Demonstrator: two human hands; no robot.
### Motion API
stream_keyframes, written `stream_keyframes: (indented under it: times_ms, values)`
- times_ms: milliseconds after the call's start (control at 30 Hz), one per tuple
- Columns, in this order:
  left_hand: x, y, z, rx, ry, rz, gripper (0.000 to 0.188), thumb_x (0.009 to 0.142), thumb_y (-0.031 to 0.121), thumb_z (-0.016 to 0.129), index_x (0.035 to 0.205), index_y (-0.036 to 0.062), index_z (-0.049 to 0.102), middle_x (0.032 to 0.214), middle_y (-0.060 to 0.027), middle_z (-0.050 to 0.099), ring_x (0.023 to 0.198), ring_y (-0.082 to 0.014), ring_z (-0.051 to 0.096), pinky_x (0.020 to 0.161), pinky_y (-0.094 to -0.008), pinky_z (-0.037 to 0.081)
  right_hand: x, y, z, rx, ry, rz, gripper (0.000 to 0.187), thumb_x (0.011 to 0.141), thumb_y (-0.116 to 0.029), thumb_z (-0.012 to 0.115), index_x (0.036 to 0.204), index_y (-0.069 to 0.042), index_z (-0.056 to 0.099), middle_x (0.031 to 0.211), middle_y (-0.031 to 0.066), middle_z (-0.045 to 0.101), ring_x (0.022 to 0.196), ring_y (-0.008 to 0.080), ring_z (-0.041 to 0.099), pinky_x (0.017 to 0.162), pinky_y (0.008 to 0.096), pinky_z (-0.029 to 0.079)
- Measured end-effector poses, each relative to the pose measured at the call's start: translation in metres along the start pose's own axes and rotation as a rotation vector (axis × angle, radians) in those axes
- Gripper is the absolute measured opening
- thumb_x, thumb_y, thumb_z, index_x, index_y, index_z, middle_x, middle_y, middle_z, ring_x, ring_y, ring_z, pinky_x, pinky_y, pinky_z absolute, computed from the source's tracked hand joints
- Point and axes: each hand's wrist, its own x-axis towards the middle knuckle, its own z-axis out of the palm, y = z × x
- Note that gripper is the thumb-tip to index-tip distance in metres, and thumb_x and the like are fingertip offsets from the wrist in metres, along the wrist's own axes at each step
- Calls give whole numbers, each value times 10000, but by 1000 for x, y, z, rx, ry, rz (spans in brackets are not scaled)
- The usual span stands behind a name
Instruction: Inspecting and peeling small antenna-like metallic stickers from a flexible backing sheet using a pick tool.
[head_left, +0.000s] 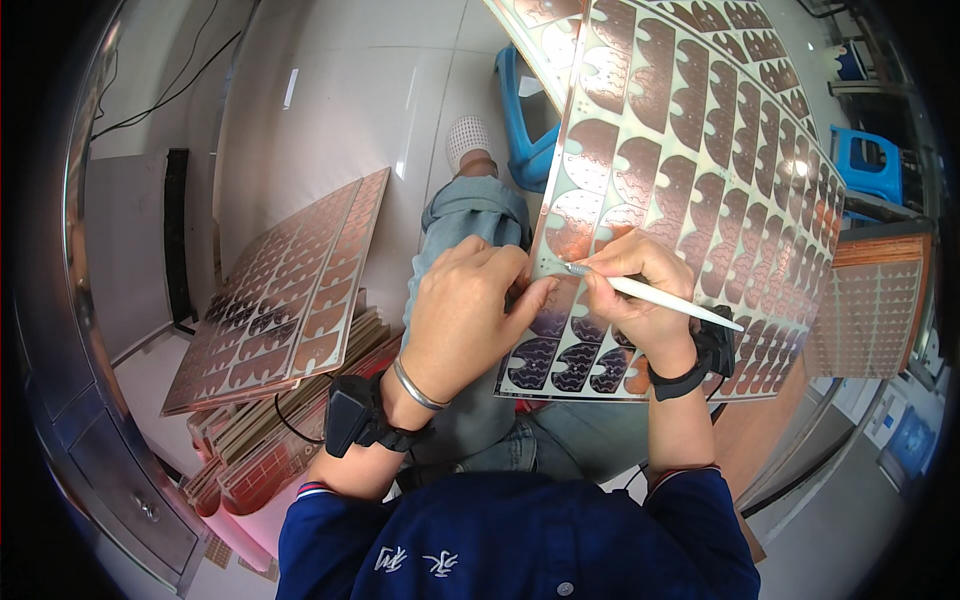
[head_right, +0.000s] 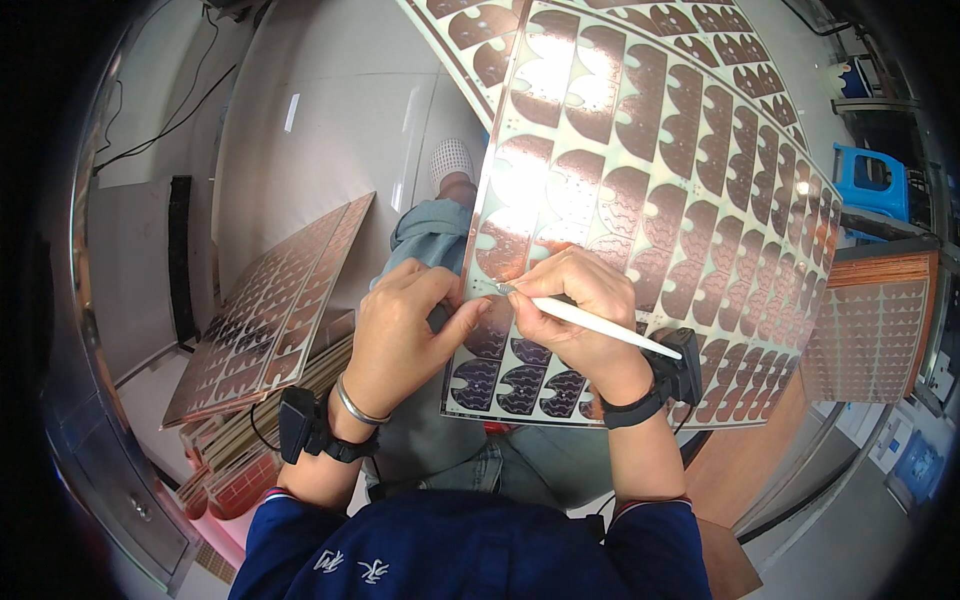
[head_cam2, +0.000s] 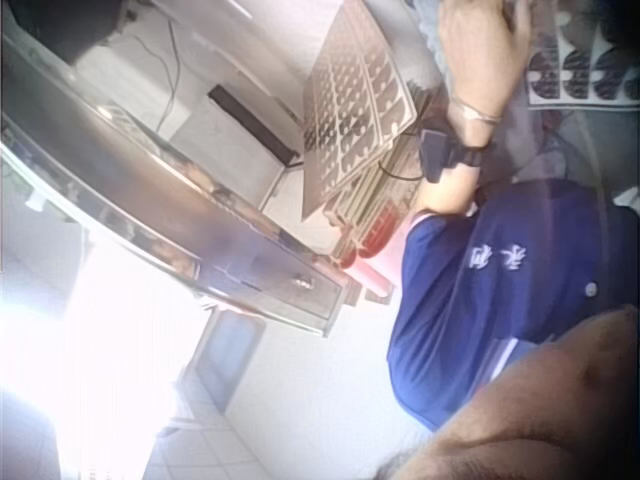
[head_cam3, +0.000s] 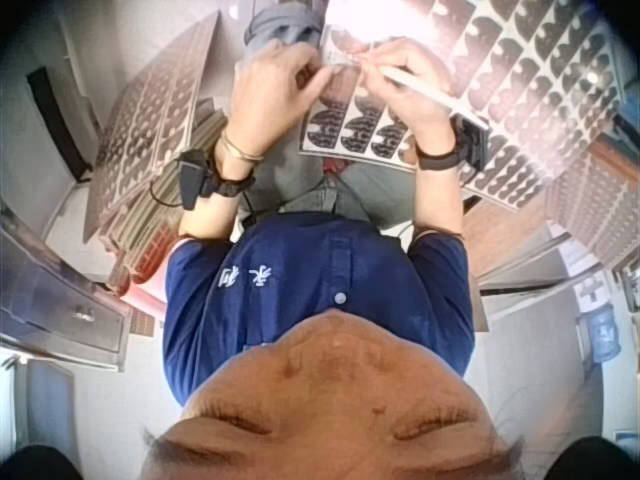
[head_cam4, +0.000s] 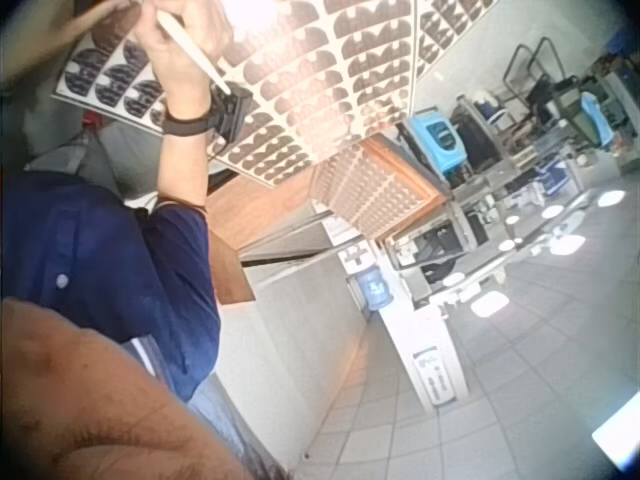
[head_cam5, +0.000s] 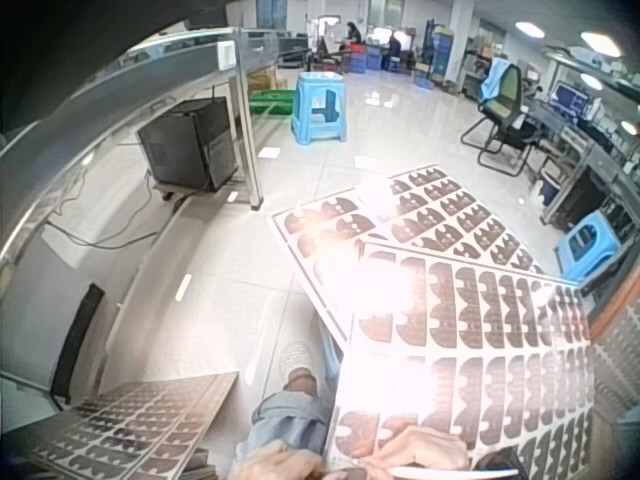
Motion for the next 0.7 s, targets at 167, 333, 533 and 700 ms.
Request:
stream_keyframes:
  times_ms: [167, 333, 533, 700]
  values:
    - [-1, -1, 1, -9, -2, -8, 223, 765, 202, 731, 688, 58, 578, 606, -63, 565, 647, -267, 543, 614, -384, 428, 3, -1, -5, 25, -57, -8, 172, 695, -13, 750, 709, -63, 586, 683, 65, 664, 618, 217, 645, 710, 362, 540]
    - [0, 0, 1, 3, -1, 0, 225, 767, 207, 732, 686, 61, 581, 600, -58, 562, 644, -263, 544, 608, -383, 428, 1, 0, 0, 5, 4, 4, 177, 685, -1, 747, 705, -63, 582, 683, 64, 663, 622, 215, 647, 700, 353, 538]
    - [0, 0, 1, -1, -4, -7, 227, 764, 209, 735, 680, 65, 580, 589, -58, 555, 635, -261, 543, 602, -382, 428, 4, -2, -5, 18, -69, -30, 167, 691, 1, 745, 710, -61, 591, 683, 63, 662, 626, 211, 650, 701, 347, 539]
    - [0, 0, 1, 7, 2, -5, 228, 763, 209, 736, 679, 66, 579, 584, -57, 548, 633, -259, 543, 598, -385, 426, 1, 0, -1, 10, -15, -3, 165, 689, 7, 743, 708, -57, 592, 683, 65, 662, 626, 210, 648, 693, 340, 535]
